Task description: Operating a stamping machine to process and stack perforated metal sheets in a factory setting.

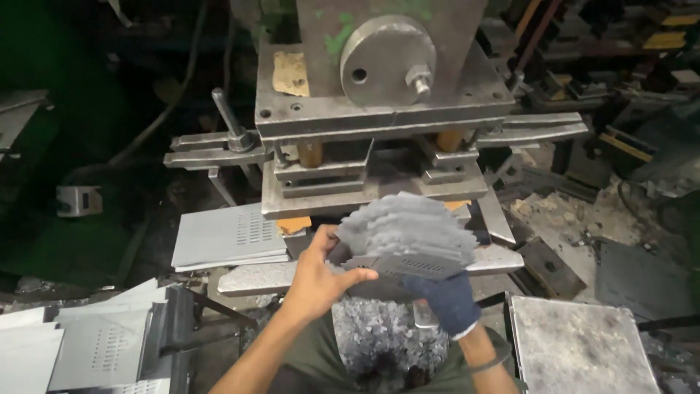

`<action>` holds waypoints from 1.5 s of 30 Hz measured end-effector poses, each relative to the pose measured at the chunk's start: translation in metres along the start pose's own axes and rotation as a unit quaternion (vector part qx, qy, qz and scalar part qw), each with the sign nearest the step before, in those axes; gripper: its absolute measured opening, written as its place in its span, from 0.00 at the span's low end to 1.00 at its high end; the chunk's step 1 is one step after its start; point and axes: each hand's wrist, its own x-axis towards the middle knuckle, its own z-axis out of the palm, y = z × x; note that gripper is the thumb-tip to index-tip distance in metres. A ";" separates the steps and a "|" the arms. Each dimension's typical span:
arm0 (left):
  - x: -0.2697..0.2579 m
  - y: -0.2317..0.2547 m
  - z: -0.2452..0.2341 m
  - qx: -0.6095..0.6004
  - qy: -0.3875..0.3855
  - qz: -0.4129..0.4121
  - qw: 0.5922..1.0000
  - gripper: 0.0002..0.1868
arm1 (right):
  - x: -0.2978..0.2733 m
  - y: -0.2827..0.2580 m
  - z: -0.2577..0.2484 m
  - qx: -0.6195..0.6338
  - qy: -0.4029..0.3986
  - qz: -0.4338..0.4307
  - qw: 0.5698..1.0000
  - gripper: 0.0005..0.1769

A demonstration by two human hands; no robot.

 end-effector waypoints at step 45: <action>0.033 -0.069 0.022 -0.089 0.037 0.105 0.990 0.41 | 0.064 0.017 -0.009 -0.459 -0.065 -0.449 0.764 0.19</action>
